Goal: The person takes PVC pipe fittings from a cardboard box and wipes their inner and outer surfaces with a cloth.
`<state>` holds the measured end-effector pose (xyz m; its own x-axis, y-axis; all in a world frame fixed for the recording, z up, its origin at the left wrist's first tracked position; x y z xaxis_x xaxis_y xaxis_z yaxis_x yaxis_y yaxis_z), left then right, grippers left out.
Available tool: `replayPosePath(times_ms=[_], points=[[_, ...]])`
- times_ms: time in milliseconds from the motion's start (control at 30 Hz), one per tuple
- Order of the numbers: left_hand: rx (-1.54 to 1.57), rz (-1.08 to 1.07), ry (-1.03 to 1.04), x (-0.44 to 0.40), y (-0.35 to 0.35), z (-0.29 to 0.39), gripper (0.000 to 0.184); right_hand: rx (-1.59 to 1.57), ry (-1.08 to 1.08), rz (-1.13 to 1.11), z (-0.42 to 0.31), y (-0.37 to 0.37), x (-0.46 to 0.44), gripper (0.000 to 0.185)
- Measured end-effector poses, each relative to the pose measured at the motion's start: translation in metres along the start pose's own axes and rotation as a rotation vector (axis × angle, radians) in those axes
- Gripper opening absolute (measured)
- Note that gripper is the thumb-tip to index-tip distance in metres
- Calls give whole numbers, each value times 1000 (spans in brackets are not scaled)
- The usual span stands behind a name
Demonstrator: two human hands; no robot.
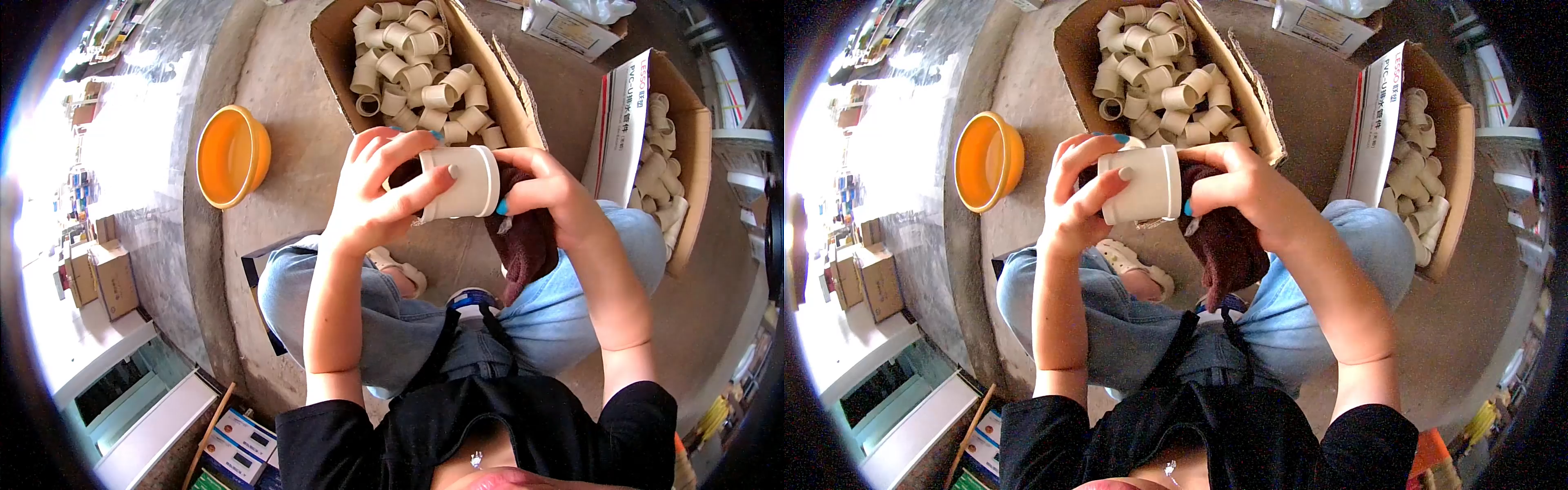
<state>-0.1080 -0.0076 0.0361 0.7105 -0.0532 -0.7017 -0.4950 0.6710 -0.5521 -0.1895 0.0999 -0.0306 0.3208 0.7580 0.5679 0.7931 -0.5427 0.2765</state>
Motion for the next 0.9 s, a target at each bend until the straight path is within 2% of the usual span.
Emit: replayPosePath(times_ms=[33,133,200,233,267,333,367,467,533,667,700,900], points=[[10,-1,-16,0,-1,1,50,-150,-19,-113,0,5,1,62],[8,-5,-62,2,3,-2,55,163,-145,-120,-20,15,3,56],[142,-13,-198,5,9,-15,65,240,-245,-33,-20,13,0,47],[408,89,-349,10,10,-25,82,304,-328,18,-25,15,4,44],[583,65,-453,13,15,-32,87,367,-411,67,-30,16,6,41],[927,16,-661,15,20,-39,96,906,-901,308,-60,29,30,41],[920,9,-767,25,22,-47,106,996,-1012,380,-61,33,36,40],[887,-23,-844,24,21,-49,102,1174,-1251,486,-57,43,48,38],[904,-20,-863,24,21,-48,87,1282,-1341,491,-59,48,54,37],[895,46,-896,27,19,-48,74,1263,-1315,478,-62,47,50,37],[883,64,-896,27,19,-48,71,1209,-1220,448,-64,42,46,37],[364,4,-486,7,4,-31,67,804,-797,170,-49,15,11,35]])
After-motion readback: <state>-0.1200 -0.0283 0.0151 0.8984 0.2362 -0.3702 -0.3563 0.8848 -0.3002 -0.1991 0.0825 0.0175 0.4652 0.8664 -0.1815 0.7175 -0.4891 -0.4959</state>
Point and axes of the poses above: each hand's wrist, its own x-axis away from the middle knuckle, its own y-axis out of the palm, z = x × y, the point moved 9 cm from there along -x, towards the middle knuckle, and after that the axes turned 8 degrees about x, right-handed, at the moved point
